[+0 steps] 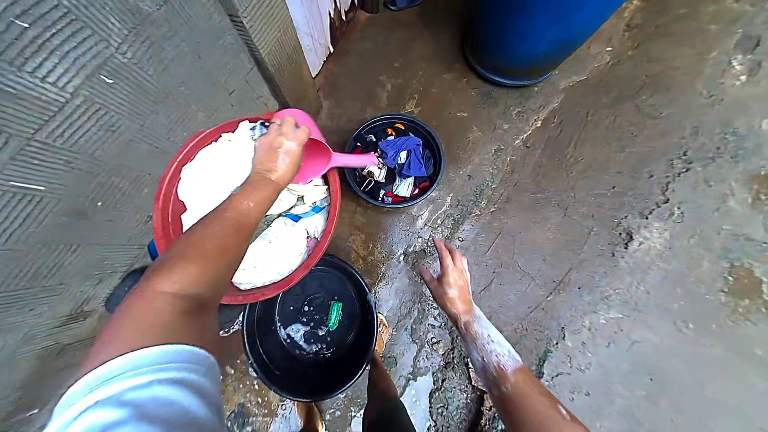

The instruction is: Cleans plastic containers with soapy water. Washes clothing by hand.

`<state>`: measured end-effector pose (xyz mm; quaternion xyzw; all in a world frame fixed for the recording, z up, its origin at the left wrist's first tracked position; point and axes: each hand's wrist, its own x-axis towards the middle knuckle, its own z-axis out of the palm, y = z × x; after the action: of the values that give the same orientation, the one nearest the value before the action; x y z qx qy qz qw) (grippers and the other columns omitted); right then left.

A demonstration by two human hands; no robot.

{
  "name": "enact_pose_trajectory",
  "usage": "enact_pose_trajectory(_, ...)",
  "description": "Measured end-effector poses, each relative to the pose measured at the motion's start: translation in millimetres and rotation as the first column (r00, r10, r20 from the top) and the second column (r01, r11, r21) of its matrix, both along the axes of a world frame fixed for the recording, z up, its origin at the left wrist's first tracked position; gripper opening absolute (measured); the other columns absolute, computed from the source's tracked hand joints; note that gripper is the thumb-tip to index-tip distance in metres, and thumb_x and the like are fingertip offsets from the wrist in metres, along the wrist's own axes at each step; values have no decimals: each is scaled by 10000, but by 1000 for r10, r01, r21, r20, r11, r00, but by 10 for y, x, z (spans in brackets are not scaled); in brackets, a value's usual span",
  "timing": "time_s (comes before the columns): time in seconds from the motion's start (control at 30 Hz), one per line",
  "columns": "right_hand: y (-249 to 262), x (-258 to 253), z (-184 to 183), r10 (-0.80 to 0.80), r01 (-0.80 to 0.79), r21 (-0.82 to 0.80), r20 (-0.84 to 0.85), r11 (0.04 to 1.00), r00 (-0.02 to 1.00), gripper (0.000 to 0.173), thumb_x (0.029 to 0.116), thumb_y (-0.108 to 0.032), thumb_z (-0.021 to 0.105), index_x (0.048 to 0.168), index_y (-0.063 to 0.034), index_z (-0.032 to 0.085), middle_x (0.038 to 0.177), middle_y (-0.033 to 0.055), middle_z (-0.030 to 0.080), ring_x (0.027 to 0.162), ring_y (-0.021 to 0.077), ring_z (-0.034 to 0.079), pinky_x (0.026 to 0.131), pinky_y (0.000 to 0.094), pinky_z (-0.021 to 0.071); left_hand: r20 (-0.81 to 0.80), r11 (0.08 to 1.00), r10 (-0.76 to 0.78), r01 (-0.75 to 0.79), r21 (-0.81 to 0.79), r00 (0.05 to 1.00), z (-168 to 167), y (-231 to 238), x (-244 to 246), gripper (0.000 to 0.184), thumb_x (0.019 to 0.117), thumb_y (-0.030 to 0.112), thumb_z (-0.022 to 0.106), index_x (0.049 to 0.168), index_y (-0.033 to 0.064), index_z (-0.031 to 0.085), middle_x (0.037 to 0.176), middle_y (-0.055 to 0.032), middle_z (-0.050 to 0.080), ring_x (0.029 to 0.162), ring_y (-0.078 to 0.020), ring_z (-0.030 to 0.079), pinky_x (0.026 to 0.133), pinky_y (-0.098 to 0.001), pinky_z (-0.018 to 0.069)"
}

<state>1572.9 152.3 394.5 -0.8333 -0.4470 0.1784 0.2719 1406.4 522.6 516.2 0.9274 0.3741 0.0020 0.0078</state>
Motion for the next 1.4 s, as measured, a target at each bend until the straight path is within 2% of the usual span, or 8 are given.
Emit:
enact_pose_trajectory(0.17,1299,-83,236,136,-137,-9,-106,990,985,1136,762,-545,857,1605,-28,298,1591,271,381,1487,434,348,1219,641,218,159,881,-471,453,137,868,-23,-621,-86,174,993,5,549,1095,0,690,1104,-217,687,1021,-432,684,775,-550,594)
enact_pose_trajectory(0.3,1503,-215,-125,160,-325,-264,-498,908,852,540,935,-466,709,1268,-43,663,1153,193,713,1096,351,681,1002,617,498,156,838,-527,542,-69,835,-197,-893,-148,183,984,62,606,1129,70,716,1084,-135,689,1031,-336,684,805,-485,599)
enact_pose_trajectory(0.43,807,-233,-555,-3,-233,-360,-548,903,837,521,988,-477,631,1253,-28,650,1063,196,721,976,351,707,922,603,540,83,911,-206,222,-347,975,-311,-500,-331,876,842,459,832,1578,207,429,1576,-142,469,1482,-400,382,1175,-677,290)
enact_pose_trajectory(0.6,-511,-174,-886,-322,9,-489,-559,872,764,411,994,-351,679,1196,7,666,944,196,712,807,309,693,801,546,563,-214,855,391,-439,-276,895,-735,290,-910,1161,710,507,916,1648,308,261,1739,-149,-15,1533,-572,-87,1042,-922,21)
enact_pose_trajectory(0.73,-1348,-111,-1012,-549,160,-621,-508,768,663,409,991,-287,696,1227,43,644,1029,239,711,879,347,711,825,554,577,-85,785,561,-562,-259,823,-957,465,-1264,589,872,201,803,1414,97,599,1578,-228,403,1411,-566,369,933,-768,473)
enact_pose_trajectory(1.07,-2134,26,-766,-697,363,-673,-320,644,642,374,1005,-253,678,1235,39,642,1046,249,698,838,333,695,790,547,566,634,699,709,-431,-571,310,105,25,-2611,615,850,24,767,1398,5,489,1277,-163,639,1135,-196,654,996,-429,555)
enact_pose_trajectory(1.2,-2058,-89,-722,-665,322,-685,-316,654,676,387,1008,-282,673,1249,20,641,1038,246,695,835,336,687,781,550,559,613,595,788,-174,-784,-66,436,-160,-2952,440,905,39,636,1313,143,509,1105,12,685,973,-99,693,854,-344,607)
enact_pose_trajectory(1.4,-1759,-386,-604,-530,207,-667,-326,716,783,405,987,-313,701,1218,17,667,1051,253,711,893,376,708,835,596,557,525,543,838,120,-831,-148,448,-377,-3228,165,1024,111,435,1102,168,569,936,42,698,878,-57,690,799,-269,595)
